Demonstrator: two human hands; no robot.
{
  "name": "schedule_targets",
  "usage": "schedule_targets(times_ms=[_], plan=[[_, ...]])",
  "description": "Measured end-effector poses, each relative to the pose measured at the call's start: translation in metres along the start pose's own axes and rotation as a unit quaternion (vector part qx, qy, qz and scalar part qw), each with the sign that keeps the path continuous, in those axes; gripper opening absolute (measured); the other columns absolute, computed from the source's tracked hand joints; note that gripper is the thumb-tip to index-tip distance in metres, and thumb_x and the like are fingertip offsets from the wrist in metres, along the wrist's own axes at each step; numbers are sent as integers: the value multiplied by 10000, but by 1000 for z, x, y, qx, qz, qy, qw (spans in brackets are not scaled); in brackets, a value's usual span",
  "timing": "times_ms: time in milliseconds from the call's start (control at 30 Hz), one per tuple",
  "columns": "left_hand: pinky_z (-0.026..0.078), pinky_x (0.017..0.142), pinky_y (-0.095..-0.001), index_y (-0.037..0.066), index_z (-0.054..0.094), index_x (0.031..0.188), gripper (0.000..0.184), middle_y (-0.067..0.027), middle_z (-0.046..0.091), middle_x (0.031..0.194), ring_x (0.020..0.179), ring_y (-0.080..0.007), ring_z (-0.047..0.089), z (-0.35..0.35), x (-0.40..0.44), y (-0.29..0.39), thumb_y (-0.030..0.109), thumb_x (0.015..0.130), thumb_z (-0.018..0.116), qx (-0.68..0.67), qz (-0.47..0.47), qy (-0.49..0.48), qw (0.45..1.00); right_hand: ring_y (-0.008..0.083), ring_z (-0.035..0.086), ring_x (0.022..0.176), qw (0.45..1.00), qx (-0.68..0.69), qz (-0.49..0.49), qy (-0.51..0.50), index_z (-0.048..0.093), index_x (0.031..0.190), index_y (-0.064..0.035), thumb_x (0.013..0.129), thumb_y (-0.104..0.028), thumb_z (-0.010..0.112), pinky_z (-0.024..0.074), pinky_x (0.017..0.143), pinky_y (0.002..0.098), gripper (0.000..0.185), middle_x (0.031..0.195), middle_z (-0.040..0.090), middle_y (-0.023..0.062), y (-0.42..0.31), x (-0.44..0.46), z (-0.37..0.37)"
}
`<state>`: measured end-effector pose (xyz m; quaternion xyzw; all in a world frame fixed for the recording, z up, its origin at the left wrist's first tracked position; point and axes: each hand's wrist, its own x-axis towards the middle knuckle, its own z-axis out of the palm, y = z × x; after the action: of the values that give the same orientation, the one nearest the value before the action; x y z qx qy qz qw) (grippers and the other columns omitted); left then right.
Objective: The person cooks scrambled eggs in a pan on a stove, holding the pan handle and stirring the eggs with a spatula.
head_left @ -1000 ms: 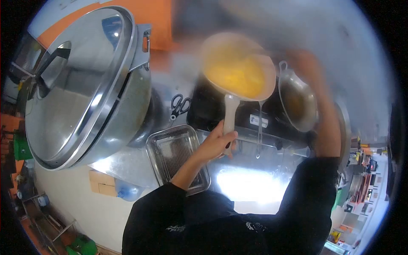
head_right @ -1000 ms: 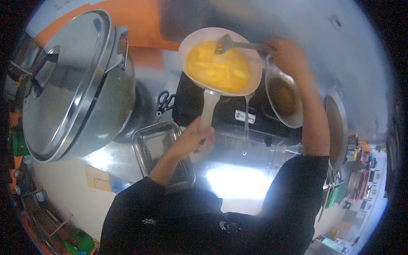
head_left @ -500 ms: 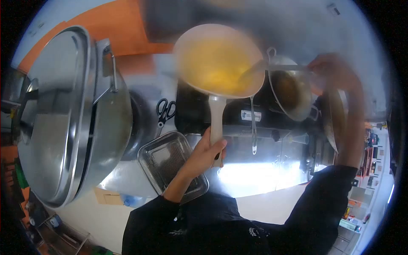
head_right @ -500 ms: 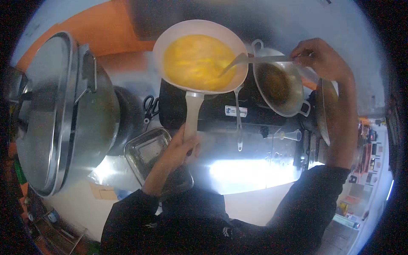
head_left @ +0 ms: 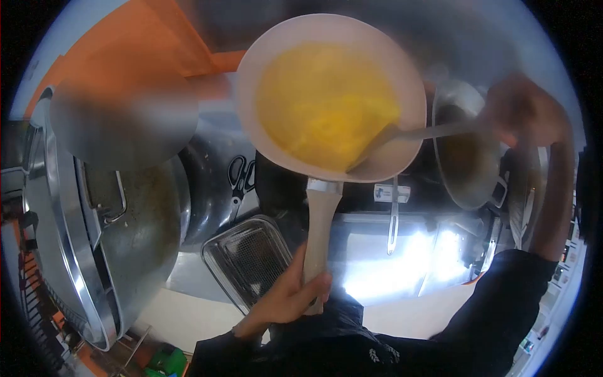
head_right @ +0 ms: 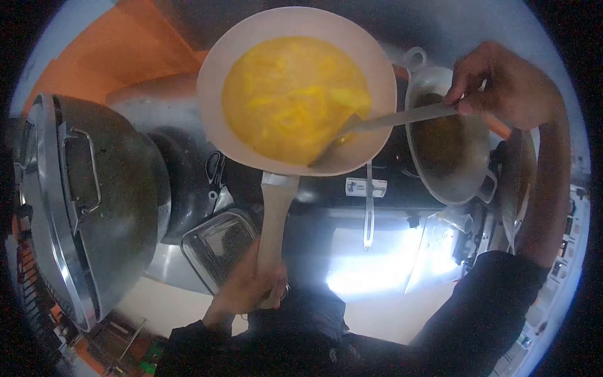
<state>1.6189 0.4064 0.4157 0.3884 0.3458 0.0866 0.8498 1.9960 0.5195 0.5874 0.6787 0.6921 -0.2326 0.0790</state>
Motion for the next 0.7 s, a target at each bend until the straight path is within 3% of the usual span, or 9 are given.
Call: schedule_targets(times_ms=[133, 233, 333, 433, 600, 700], plan=[[508, 581, -320, 40, 68, 1422, 629, -90, 516, 808, 664, -148, 551, 0, -1, 6, 183, 955, 464, -6, -28, -2, 1000, 148, 600, 662, 986, 162, 9, -35, 677, 827, -15, 694, -3, 715, 483, 637, 255, 138, 759, 640, 69, -14, 1, 9], [508, 585, -325, 37, 57, 1427, 640, -91, 516, 807, 656, -149, 550, 1, -1, 9, 177, 953, 465, -12, -37, 0, 999, 143, 584, 603, 976, 210, 16, -57, 674, 823, -13, 712, -8, 711, 469, 570, 247, 117, 741, 639, 76, -24, 5, 15], [510, 576, -319, 42, 64, 1427, 632, -90, 515, 804, 646, -147, 550, 2, -3, 6, 170, 953, 462, 9, -22, 7, 1000, 137, 570, 552, 983, 166, -77, 8, 670, 830, -14, 743, -34, 698, 454, 523, 245, 93, 730, 636, 77, -19, 3, 33], [503, 573, -307, 37, 85, 1422, 612, -87, 513, 800, 649, -143, 548, 2, -3, 0, 174, 955, 457, 26, -8, 10, 1000, 135, 569, 551, 989, 107, -100, -7, 652, 865, -15, 780, -68, 675, 443, 512, 248, 103, 749, 637, 84, -35, -1, 33], [477, 585, -288, 21, 129, 1401, 569, -68, 511, 781, 665, -131, 540, 6, -6, 1, 181, 959, 450, 28, 1, 25, 999, 172, 597, 699, 972, 17, -204, 117, 605, 926, -51, 832, -114, 621, 457, 628, 302, 115, 829, 628, 90, -55, -24, 53], [472, 590, -281, 25, 170, 1383, 537, -55, 507, 769, 667, -124, 533, 12, -8, 7, 183, 957, 457, 27, 5, 48, 998, 207, 594, 817, 979, -127, -148, 66, 595, 939, -78, 860, -146, 585, 458, 737, 341, 105, 873, 615, 88, -83, -32, 40]])
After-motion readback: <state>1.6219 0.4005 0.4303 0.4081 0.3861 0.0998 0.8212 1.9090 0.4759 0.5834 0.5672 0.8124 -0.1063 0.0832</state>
